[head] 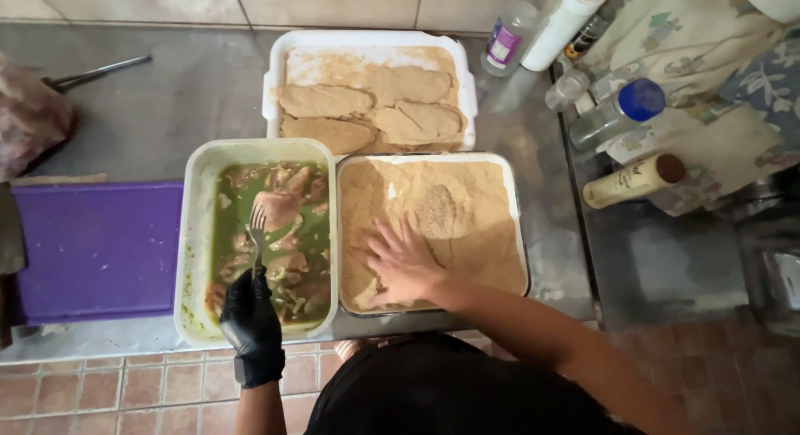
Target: A person is breading chicken pieces by dipping them in a marinade and then thoroughly coating them with breadcrumbs on a tray.
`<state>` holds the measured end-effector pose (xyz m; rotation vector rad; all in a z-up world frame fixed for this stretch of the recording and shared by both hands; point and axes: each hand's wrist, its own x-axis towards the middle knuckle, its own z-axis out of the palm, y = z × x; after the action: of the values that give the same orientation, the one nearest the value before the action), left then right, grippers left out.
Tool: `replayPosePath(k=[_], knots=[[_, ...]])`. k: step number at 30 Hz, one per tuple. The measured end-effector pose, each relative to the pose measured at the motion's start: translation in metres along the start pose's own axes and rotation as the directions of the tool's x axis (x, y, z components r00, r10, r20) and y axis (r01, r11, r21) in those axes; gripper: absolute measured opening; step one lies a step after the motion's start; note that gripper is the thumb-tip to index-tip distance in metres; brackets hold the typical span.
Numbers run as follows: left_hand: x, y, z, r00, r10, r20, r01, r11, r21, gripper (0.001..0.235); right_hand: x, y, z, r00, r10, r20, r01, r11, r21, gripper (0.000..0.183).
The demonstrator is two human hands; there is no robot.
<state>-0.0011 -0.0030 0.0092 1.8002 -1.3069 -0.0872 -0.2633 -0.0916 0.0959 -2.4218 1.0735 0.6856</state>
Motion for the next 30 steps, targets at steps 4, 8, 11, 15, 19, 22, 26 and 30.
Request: replayPosePath(k=[4, 8, 11, 15, 19, 22, 26, 30], knots=[[-0.002, -0.004, 0.000, 1.000, -0.027, 0.016, 0.028, 0.999, -0.032, 0.020, 0.045, 0.032, 0.051, 0.857, -0.108, -0.504, 0.005, 0.980, -0.201, 0.055], [-0.003, -0.002, 0.003, 0.961, -0.270, 0.062, 0.274, 0.961, -0.050, 0.023, 0.018, 0.056, 0.004, 0.973, 0.118, -0.201, -0.060, 0.960, 0.273, 0.019], [0.000, 0.002, -0.001, 0.972, -0.231, 0.050, 0.229, 0.973, 0.039, 0.025, -0.004, 0.081, -0.014, 0.987, 0.138, 0.079, -0.154, 0.950, 0.270, 0.050], [-0.008, -0.005, 0.004, 0.970, -0.243, 0.018, 0.243, 0.959, -0.143, 0.021, 0.057, 0.177, 0.095, 0.874, 0.371, -0.315, -0.211, 0.872, 0.442, 0.025], [-0.007, -0.008, 0.003, 0.976, -0.216, 0.036, 0.215, 0.976, 0.038, 0.019, 0.057, 0.154, 0.100, 0.872, 0.169, -0.459, -0.335, 0.891, -0.307, 0.064], [-0.004, -0.005, 0.002, 0.966, -0.250, 0.060, 0.246, 0.966, 0.076, 0.019, 0.044, 0.131, 0.091, 0.748, 0.336, -0.573, -0.310, 0.939, 0.145, 0.091], [-0.006, -0.009, 0.004, 0.963, -0.264, 0.054, 0.256, 0.958, 0.129, 0.014, 0.037, 0.128, 0.086, 0.619, 0.290, -0.730, -0.299, 0.946, 0.123, 0.083], [-0.005, -0.004, 0.002, 0.956, -0.288, 0.055, 0.279, 0.951, 0.131, 0.017, 0.032, 0.121, 0.074, 0.616, 0.307, -0.726, -0.281, 0.946, 0.162, 0.075]])
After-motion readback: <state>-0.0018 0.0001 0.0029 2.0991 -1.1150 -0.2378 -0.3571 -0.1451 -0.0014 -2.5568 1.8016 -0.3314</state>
